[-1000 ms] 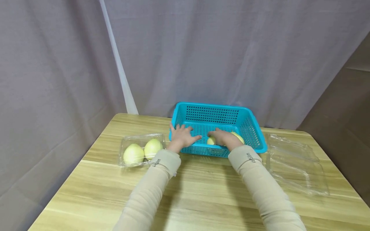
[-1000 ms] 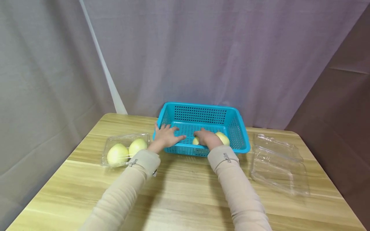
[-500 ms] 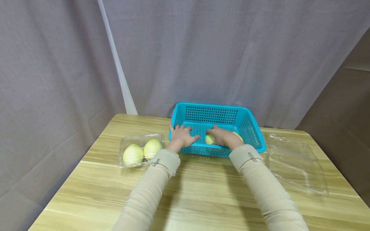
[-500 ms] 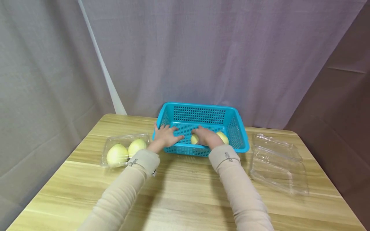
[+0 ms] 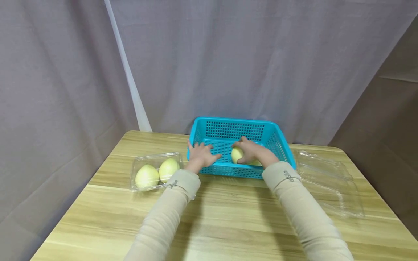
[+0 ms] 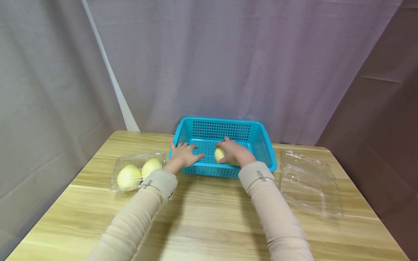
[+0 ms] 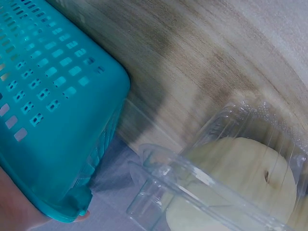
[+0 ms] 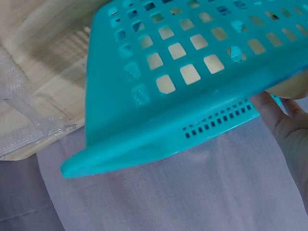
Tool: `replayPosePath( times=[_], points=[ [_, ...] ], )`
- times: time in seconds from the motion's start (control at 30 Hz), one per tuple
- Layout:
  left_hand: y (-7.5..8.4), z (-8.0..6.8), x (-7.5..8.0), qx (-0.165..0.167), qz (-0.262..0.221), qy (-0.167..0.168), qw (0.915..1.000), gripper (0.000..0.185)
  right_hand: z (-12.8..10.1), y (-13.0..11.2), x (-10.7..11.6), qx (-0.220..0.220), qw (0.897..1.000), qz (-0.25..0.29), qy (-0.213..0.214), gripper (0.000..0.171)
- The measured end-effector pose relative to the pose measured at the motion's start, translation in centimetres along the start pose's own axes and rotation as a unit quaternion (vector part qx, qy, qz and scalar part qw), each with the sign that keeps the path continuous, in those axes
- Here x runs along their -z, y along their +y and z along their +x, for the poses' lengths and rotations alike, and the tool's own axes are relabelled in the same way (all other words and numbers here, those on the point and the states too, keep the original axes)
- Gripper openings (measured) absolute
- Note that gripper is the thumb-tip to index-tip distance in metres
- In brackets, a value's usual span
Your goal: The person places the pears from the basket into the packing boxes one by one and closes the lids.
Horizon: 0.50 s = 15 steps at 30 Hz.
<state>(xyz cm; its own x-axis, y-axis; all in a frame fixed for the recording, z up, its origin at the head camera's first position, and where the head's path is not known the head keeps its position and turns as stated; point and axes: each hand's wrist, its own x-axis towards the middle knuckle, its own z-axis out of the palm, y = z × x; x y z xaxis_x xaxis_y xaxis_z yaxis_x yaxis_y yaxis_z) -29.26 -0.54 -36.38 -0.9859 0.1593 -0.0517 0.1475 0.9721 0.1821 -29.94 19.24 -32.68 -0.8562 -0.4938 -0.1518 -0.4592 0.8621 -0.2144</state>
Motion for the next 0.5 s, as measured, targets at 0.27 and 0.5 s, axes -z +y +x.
replayPosePath(
  times=[0.27,0.5],
  points=[
    [0.2,0.1,-0.1,-0.009,0.001,0.003,1.0000,0.064,-0.7,0.2,1.1,0.008,1.000,0.011,0.019,0.062],
    [0.6,0.1,0.2,-0.011,-0.003,0.006,0.9999,0.064,-1.2,0.8,2.0,-0.006,0.998,0.010,0.056,0.063]
  ],
)
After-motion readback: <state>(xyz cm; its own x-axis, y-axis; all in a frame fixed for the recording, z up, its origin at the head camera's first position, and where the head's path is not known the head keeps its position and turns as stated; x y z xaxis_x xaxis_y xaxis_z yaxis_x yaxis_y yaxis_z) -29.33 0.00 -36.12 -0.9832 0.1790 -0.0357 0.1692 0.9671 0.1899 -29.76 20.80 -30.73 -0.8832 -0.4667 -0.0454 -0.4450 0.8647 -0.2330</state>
